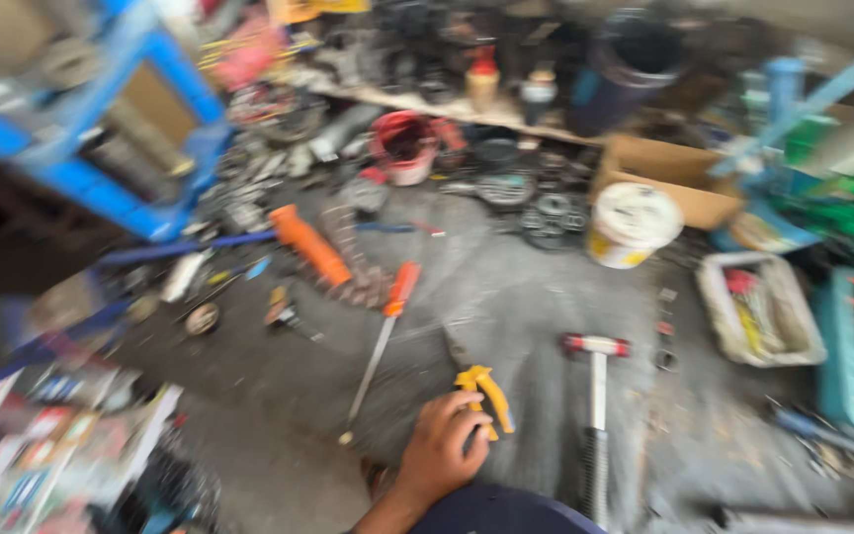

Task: The person uses a screwdriver to adjust wires on a small orange electrical component clamped in a vise. They then select a metal rod from the workbench and grind it with a handheld angle grinder, producing sparks.

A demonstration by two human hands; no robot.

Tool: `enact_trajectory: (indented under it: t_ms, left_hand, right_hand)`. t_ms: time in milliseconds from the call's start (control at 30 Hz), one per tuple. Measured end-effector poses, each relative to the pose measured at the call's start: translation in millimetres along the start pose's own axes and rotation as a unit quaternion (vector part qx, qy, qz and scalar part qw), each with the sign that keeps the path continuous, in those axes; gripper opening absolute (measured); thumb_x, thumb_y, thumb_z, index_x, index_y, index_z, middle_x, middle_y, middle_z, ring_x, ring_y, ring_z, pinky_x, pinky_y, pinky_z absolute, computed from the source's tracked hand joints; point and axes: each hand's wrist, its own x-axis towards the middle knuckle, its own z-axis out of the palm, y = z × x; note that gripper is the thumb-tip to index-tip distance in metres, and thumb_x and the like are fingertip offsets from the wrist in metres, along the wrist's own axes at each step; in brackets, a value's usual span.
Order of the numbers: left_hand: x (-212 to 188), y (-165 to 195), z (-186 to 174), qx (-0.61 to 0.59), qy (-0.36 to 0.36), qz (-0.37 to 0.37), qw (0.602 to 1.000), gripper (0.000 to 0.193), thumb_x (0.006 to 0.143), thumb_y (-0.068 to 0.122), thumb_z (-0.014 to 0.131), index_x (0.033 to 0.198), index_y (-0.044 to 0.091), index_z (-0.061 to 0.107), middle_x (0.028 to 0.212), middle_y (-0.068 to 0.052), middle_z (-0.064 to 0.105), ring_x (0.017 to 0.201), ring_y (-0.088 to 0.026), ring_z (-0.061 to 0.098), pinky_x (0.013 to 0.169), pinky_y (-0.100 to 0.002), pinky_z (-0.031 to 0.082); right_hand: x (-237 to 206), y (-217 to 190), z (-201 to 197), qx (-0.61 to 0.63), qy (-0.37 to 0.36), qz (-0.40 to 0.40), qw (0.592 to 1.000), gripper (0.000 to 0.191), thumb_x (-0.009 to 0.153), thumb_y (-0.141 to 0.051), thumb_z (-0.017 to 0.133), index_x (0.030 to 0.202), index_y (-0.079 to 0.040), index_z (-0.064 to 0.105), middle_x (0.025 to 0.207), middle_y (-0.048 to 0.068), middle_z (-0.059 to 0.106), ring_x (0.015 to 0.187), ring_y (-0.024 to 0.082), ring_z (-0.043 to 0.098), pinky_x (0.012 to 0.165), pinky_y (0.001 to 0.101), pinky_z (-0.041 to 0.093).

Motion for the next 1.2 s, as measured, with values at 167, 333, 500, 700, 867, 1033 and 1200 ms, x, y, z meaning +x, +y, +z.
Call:
enact_trajectory:
  t_ms: [167,333,500,700,867,1033,1200]
  left_hand:
    - [-4.8,-16.1,7.9,0.002,0.003,0.014,1.000,0.024,0.078,0.012,0.076,0.100,0.012,0.070,0.120,-0.009,0.066,0.100,-0.028,0.068,0.088,-0.044,0.051]
    - [-11.1,-30.4,18.0,-0.010,-0.002,0.017,1.000,0.025,0.073,0.011,0.076,0.098,0.012,0.070,0.119,-0.009,0.067,0.092,-0.025,0.068,0.084,-0.043,0.051]
    - [-15.6,-32.5,18.7,-0.002,-0.014,0.007,1.000,0.025,0.073,0.011,0.076,0.097,0.012,0.070,0.119,-0.009,0.067,0.094,-0.025,0.069,0.085,-0.043,0.050]
    - [-11.3,-31.2,18.8,-0.003,-0.009,0.007,1.000,0.024,0.073,0.012,0.076,0.096,0.013,0.070,0.119,-0.009,0.067,0.096,-0.024,0.068,0.086,-0.042,0.050]
    - [-14.1,-27.8,17.0,0.009,-0.014,-0.005,1.000,0.024,0.073,0.012,0.077,0.096,0.012,0.070,0.120,-0.009,0.066,0.101,-0.027,0.068,0.087,-0.043,0.049]
    - [-15.6,-29.8,18.2,-0.001,-0.014,-0.006,1.000,0.024,0.073,0.012,0.077,0.097,0.012,0.071,0.120,-0.008,0.067,0.093,-0.022,0.069,0.085,-0.041,0.049]
    - [-18.5,-38.2,22.4,-0.002,-0.026,-0.002,1.000,0.024,0.072,0.013,0.077,0.096,0.012,0.072,0.120,-0.009,0.067,0.092,-0.022,0.069,0.084,-0.041,0.050]
  right_hand:
    - [-6.8,70.2,-36.8,-0.007,-0.039,0.093,0.995,0.055,0.099,-0.050,0.070,0.117,0.002,0.073,0.106,0.031,0.070,0.096,0.047,0.068,0.089,0.0521,0.051]
    - [-3.3,56.2,-35.0,-0.078,-0.117,0.121,0.983,0.073,0.107,-0.060,0.055,0.118,0.011,0.068,0.109,0.036,0.070,0.101,0.047,0.068,0.094,0.0518,0.050]
    - [-14.5,30.5,-47.9,-0.022,-0.182,0.214,0.959,0.086,0.103,-0.070,0.047,0.134,0.009,0.058,0.120,0.034,0.067,0.107,0.045,0.066,0.093,0.0515,0.051]
    - [-10.8,37.3,-40.6,0.007,-0.243,0.287,0.927,0.092,0.098,-0.077,0.045,0.144,0.002,0.055,0.123,0.027,0.069,0.109,0.040,0.068,0.093,0.0519,0.051]
    - [-7.0,50.9,-32.5,0.080,-0.247,0.317,0.912,0.079,0.096,-0.071,0.052,0.142,-0.007,0.055,0.119,0.022,0.065,0.107,0.035,0.065,0.085,0.0519,0.056]
    - [-3.9,50.8,-37.2,0.047,-0.284,0.314,0.905,0.070,0.098,-0.065,0.055,0.126,-0.002,0.067,0.111,0.018,0.072,0.097,0.032,0.072,0.076,0.0433,0.060]
    - [-0.3,43.8,-47.8,0.044,-0.326,0.304,0.894,0.053,0.093,-0.050,0.069,0.118,-0.004,0.074,0.106,0.014,0.076,0.093,0.027,0.073,0.075,0.0399,0.061]
